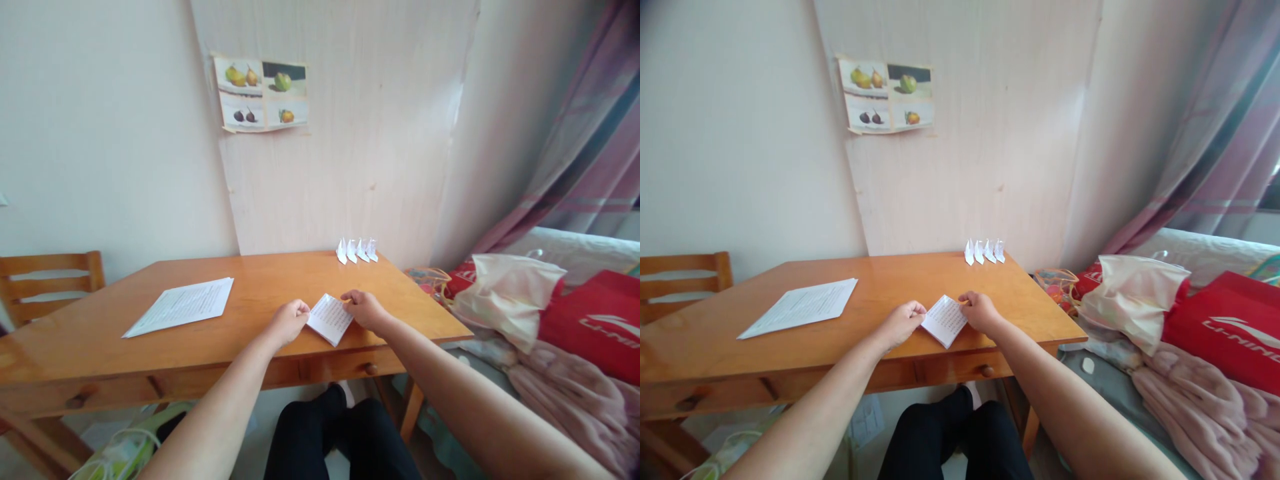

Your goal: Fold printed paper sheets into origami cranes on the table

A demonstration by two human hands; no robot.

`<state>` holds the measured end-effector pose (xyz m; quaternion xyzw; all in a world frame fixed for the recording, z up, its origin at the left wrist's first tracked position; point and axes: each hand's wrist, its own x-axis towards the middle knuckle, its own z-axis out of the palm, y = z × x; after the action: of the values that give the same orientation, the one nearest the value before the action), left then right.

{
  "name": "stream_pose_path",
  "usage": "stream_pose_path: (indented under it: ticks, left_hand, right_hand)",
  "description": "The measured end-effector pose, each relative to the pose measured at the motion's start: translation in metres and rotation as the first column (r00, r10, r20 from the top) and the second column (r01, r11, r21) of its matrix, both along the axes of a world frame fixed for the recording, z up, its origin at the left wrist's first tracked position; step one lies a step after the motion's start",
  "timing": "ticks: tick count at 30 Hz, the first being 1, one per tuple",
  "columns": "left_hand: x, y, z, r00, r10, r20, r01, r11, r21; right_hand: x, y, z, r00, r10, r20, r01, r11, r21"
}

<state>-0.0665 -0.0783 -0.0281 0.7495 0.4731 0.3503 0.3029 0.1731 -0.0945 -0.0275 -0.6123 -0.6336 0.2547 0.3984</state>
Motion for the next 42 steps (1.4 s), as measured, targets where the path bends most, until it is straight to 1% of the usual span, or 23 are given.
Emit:
stream_pose_path:
  ticks: [4, 7, 13, 17, 21, 26, 31, 35, 37, 40, 42]
  left_hand:
    - [-0.004, 0.016, 0.000, 0.997, -0.020, -0.076, 0.024, 0.999, 0.048]
    - [-0.003, 0.029, 0.004, 0.995, -0.027, -0.096, 0.035, 0.996, 0.086]
    - [0.015, 0.050, 0.010, 0.987, -0.116, -0.114, 0.130, 0.983, 0.128]
    - [0.028, 0.060, 0.010, 0.973, -0.183, -0.144, 0.202, 0.970, 0.133]
    - [0.032, 0.067, 0.007, 0.954, -0.228, -0.195, 0.261, 0.951, 0.166]
    - [0.029, 0.069, 0.001, 0.946, -0.192, -0.262, 0.253, 0.941, 0.223]
    - [0.024, 0.066, -0.003, 0.926, -0.203, -0.319, 0.286, 0.928, 0.239]
    - [0.019, 0.061, 0.000, 0.915, -0.200, -0.351, 0.293, 0.927, 0.235]
    - [0.018, 0.058, 0.004, 0.900, -0.177, -0.399, 0.286, 0.929, 0.235]
    - [0.017, 0.053, 0.009, 0.882, -0.111, -0.457, 0.239, 0.943, 0.232]
    - [0.017, 0.050, 0.011, 0.879, -0.062, -0.473, 0.192, 0.953, 0.232]
  right_hand:
    - [0.001, 0.015, -0.002, 0.996, 0.050, 0.079, -0.051, 0.999, 0.004]
    - [0.004, 0.026, -0.002, 0.986, 0.116, 0.118, -0.117, 0.993, 0.002]
    - [0.005, 0.049, -0.001, 0.950, 0.255, 0.179, -0.263, 0.965, 0.020]
    - [0.001, 0.062, 0.003, 0.917, 0.327, 0.227, -0.342, 0.939, 0.026]
    - [-0.005, 0.075, 0.009, 0.889, 0.376, 0.261, -0.394, 0.919, 0.020]
    - [-0.012, 0.091, 0.013, 0.890, 0.366, 0.271, -0.386, 0.922, 0.022]
    - [-0.010, 0.098, 0.014, 0.914, 0.302, 0.271, -0.333, 0.940, 0.078]
    - [0.004, 0.096, 0.020, 0.929, 0.243, 0.278, -0.288, 0.949, 0.132]
    - [0.012, 0.095, 0.023, 0.930, 0.231, 0.284, -0.279, 0.950, 0.142]
    - [0.018, 0.093, 0.025, 0.933, 0.212, 0.291, -0.262, 0.954, 0.148]
    - [0.018, 0.091, 0.023, 0.932, 0.207, 0.298, -0.259, 0.954, 0.149]
